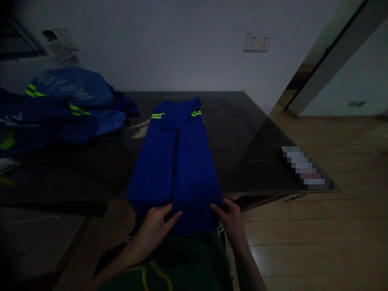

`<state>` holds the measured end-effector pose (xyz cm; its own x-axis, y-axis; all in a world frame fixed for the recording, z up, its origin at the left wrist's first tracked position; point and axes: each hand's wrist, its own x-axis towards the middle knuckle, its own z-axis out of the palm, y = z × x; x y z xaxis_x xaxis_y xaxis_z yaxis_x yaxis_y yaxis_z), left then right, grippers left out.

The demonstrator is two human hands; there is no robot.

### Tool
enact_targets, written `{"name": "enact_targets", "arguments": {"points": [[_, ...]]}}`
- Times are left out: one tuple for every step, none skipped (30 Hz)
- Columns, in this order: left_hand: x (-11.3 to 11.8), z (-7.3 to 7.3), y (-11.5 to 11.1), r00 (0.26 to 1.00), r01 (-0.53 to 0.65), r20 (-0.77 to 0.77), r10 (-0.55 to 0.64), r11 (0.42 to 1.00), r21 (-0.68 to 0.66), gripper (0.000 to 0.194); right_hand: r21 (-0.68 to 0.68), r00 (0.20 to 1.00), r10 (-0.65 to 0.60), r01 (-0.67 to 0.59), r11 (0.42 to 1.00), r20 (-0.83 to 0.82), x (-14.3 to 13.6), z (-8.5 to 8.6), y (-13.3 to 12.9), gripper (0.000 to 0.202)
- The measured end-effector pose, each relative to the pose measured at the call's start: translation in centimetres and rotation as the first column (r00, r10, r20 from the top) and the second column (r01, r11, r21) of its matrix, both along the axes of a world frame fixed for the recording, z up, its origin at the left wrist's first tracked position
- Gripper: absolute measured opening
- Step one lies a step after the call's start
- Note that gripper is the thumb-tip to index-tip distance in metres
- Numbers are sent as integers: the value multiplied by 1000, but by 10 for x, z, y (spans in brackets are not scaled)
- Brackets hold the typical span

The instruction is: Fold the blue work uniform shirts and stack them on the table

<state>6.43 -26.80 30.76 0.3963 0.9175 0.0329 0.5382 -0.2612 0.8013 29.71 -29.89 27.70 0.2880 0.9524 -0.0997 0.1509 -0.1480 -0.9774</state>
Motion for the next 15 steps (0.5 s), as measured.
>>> {"name": "enact_targets", "arguments": {"points": [[-2, 0, -2, 999, -32, -9, 32, 999, -2, 15, -9, 997, 24, -24, 1000, 72, 3, 2, -2, 42], [-3, -1, -4, 998, -68, -14, 68, 998, -8, 12, -20, 984, 62, -59, 998, 164, 7, 6, -3, 40], [-5, -2, -5, 995, -101, -11, 101, 995, -21, 11, -32, 959, 96, -91, 995, 266, 13, 13, -4, 40], [-5, -5, -6, 992, -125, 3, 125, 991, -43, 15, -38, 923, 116, -110, 993, 367, 20, 22, -5, 41], [-5, -9, -7, 990, -133, 24, 135, 988, -73, 19, -31, 880, 115, -114, 993, 461, 28, 34, -4, 44], [-5, -13, -8, 990, -128, 46, 134, 986, -106, 23, -7, 837, 103, -118, 993, 537, 35, 49, 0, 46], [-4, -17, -8, 990, -113, 63, 122, 984, -137, 26, 33, 800, 83, -127, 991, 594, 39, 65, 7, 48], [-3, -22, -7, 992, -94, 73, 107, 983, -159, 28, 86, 769, 63, -152, 985, 636, 40, 83, 17, 48], [-2, -27, -7, 993, -76, 76, 90, 983, -168, 29, 132, 741, 68, -208, 969, 668, 38, 101, 32, 46], [-1, -31, -6, 995, -64, 70, 77, 985, -163, 28, 178, 713, 77, -276, 945, 697, 32, 119, 52, 43], [0, -35, -4, 996, -62, 58, 71, 987, -148, 26, 212, 678, 94, -354, 911, 729, 22, 134, 76, 40], [1, -39, -3, 996, -66, 43, 72, 989, -131, 23, 216, 625, 129, -446, 869, 770, 11, 146, 104, 35], [1, -41, -1, 997, -73, 32, 77, 991, -116, 19, 200, 553, 167, -542, 816, 816, -2, 155, 135, 30], [2, -43, 0, 996, -79, 28, 82, 990, -113, 15, 179, 470, 185, -627, 759, 863, -15, 161, 168, 26], [2, -45, 0, 996, -81, 31, 85, 989, -122, 13, 126, 367, 198, -695, 708, 909, -26, 163, 200, 28]]}}
